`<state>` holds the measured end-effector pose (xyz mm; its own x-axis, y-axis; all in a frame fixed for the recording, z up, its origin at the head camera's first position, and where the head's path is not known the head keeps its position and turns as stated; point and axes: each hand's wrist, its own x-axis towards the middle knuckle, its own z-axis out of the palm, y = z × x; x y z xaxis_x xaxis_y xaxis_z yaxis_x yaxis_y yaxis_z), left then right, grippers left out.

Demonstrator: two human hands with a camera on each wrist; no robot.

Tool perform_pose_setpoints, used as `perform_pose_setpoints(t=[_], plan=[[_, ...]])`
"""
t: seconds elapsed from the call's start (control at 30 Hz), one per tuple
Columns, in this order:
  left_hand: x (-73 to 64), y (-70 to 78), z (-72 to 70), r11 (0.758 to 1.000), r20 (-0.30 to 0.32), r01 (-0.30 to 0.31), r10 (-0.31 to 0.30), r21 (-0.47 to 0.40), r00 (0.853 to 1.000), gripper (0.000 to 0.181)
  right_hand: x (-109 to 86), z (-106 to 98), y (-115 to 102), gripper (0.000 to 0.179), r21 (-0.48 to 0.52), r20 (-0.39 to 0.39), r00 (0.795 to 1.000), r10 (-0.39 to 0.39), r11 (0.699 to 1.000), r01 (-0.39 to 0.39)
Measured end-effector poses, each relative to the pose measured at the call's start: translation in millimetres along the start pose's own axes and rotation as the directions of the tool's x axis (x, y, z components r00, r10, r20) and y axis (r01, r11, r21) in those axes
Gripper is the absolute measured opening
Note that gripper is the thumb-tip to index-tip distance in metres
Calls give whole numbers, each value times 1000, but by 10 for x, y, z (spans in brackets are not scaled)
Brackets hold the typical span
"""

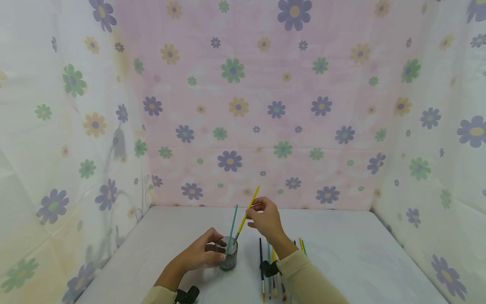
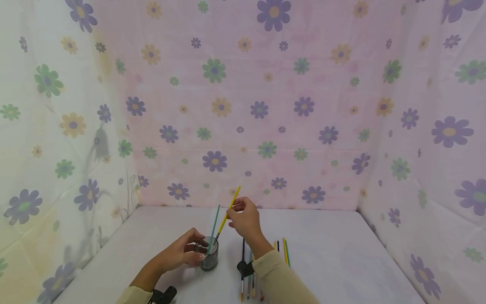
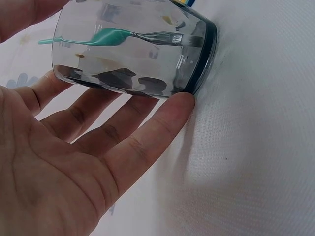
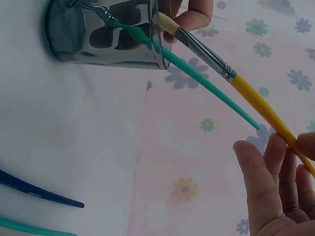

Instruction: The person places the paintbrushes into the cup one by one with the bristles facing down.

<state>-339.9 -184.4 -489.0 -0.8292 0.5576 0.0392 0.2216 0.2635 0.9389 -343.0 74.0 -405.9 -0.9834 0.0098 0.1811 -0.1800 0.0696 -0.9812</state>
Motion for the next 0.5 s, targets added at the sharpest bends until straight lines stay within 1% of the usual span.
perform_pose_setpoints(t=[0.2,0.5], plan=[[-12,12,1,1000,0,8,-8,-9,1000,58,-26,96,65,29,-49,3,1000,5,999,-5],[-10,43,5,1000,5,1,-1,-20,1000,58,-50,176,158,27,-82,10,1000,22,996,-21]])
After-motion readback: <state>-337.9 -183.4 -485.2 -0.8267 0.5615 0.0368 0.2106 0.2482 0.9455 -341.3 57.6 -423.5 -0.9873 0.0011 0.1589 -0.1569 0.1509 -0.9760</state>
